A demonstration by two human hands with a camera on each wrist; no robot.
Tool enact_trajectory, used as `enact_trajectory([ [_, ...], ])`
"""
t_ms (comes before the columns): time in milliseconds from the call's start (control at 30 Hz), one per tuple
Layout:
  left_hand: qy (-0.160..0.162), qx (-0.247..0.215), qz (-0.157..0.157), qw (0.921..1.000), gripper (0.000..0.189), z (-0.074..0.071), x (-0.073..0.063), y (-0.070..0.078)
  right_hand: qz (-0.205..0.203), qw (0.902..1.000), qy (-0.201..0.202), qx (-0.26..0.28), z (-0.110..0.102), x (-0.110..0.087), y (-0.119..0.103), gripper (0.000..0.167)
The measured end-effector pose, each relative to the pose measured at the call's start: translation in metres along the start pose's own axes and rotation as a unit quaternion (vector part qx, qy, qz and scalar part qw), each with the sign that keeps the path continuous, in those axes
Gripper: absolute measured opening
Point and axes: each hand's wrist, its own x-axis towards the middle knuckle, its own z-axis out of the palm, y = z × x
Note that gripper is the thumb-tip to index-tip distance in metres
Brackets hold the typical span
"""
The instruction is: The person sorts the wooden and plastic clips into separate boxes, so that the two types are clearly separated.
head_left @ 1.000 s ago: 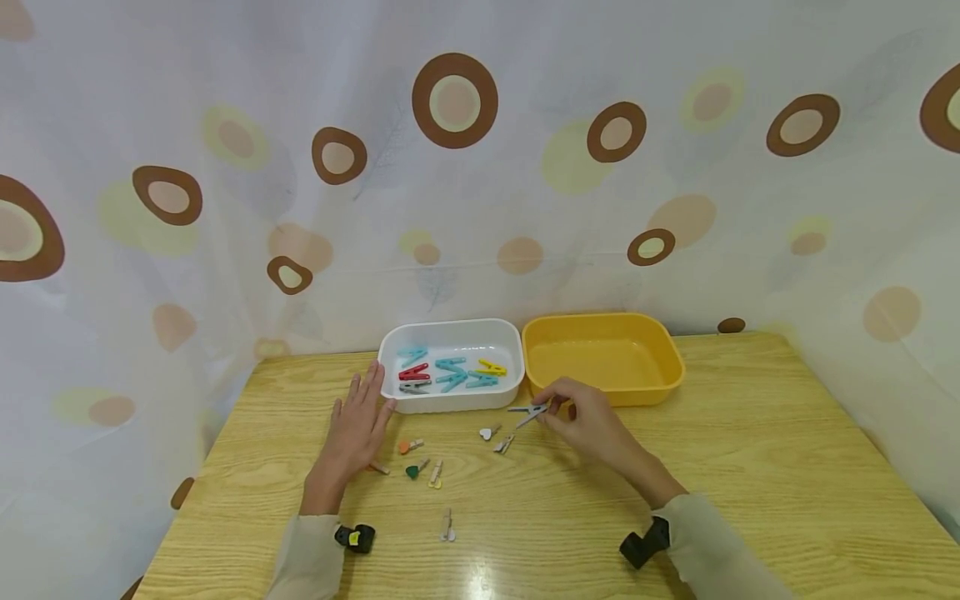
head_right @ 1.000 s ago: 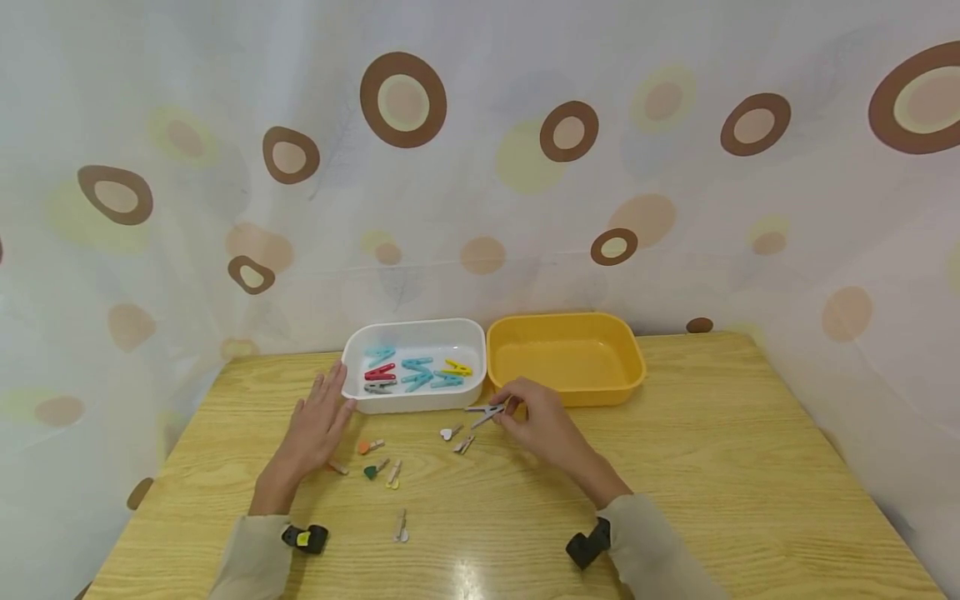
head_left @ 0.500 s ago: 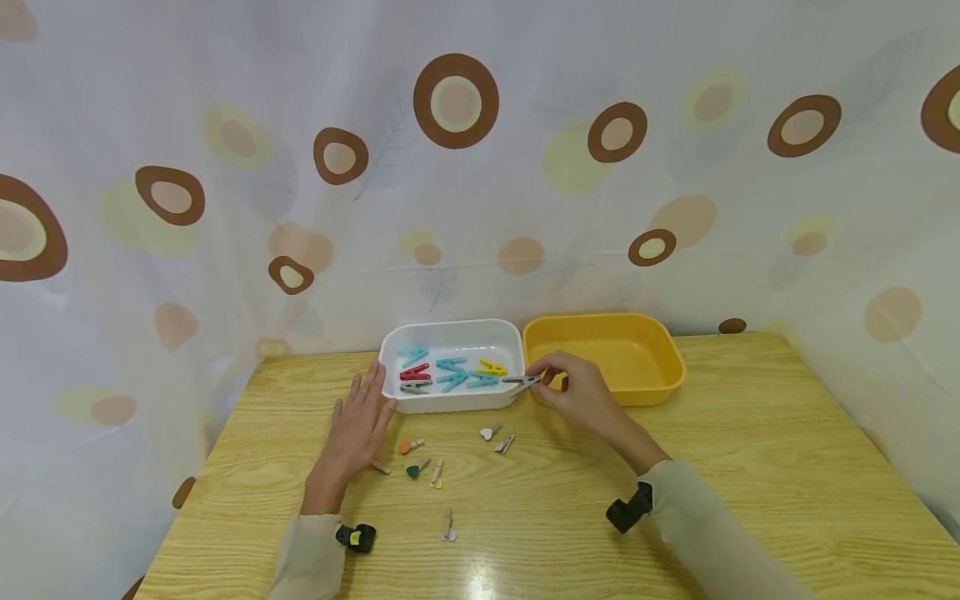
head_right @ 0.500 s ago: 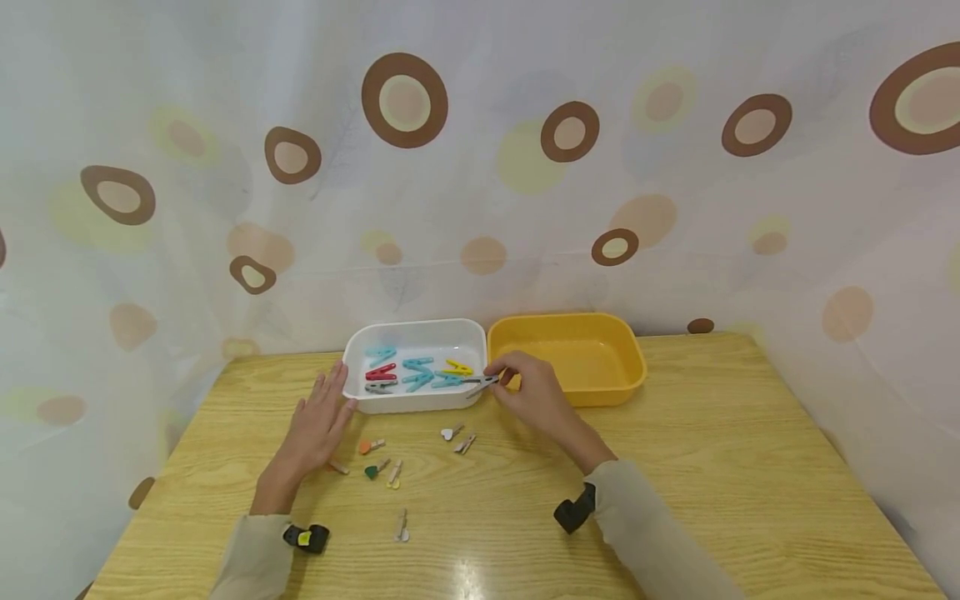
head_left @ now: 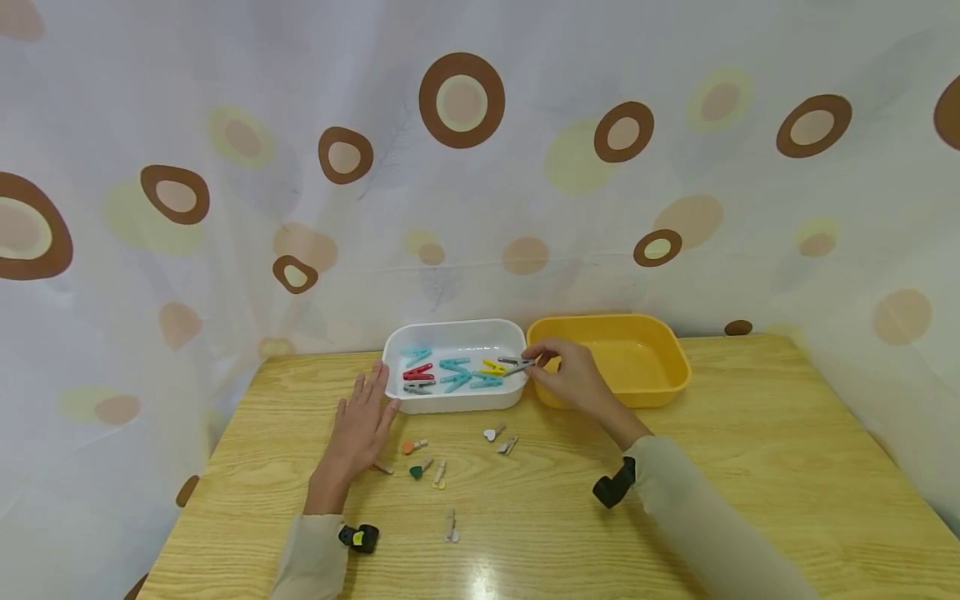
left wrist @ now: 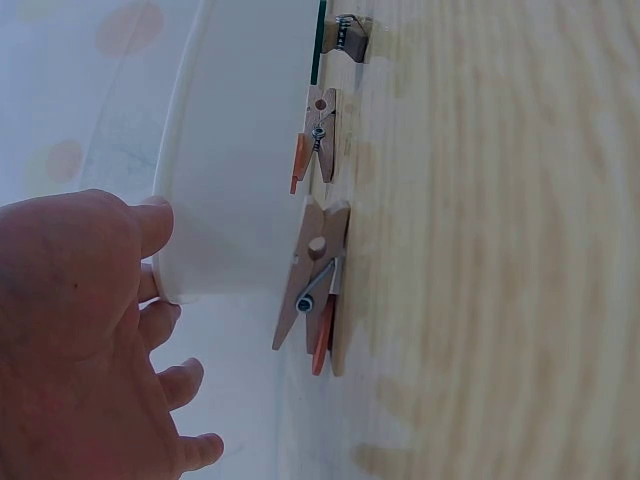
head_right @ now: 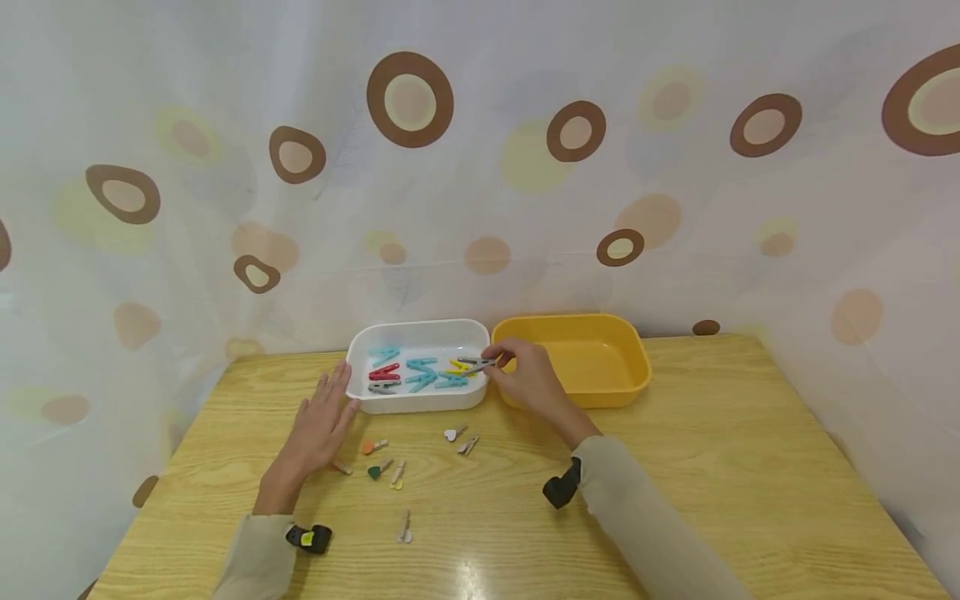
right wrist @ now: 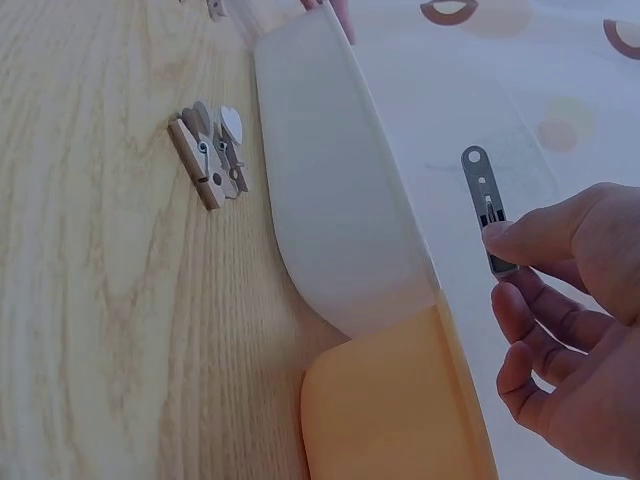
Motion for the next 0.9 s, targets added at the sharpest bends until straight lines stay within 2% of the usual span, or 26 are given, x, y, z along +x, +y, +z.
enact_trajectory([
  [533, -0.005, 0.006, -0.007, 0.9999, 0.064, -0.001, 0.001, 0.001, 0.025, 0.9997, -0.005, 0.004, 0.014, 0.033, 0.004, 0.016],
  [767, -0.012, 0.013, -0.013, 0.9998, 0.065, -0.001, 0.002, 0.0, 0.046, 0.9987, -0.011, 0.017, 0.019, 0.042, 0.009, 0.015],
  [900, -0.013, 0.015, -0.014, 0.9997, 0.065, 0.0, 0.002, 0.0, 0.042, 0.999, -0.011, 0.012, 0.021, 0.046, 0.015, 0.015],
])
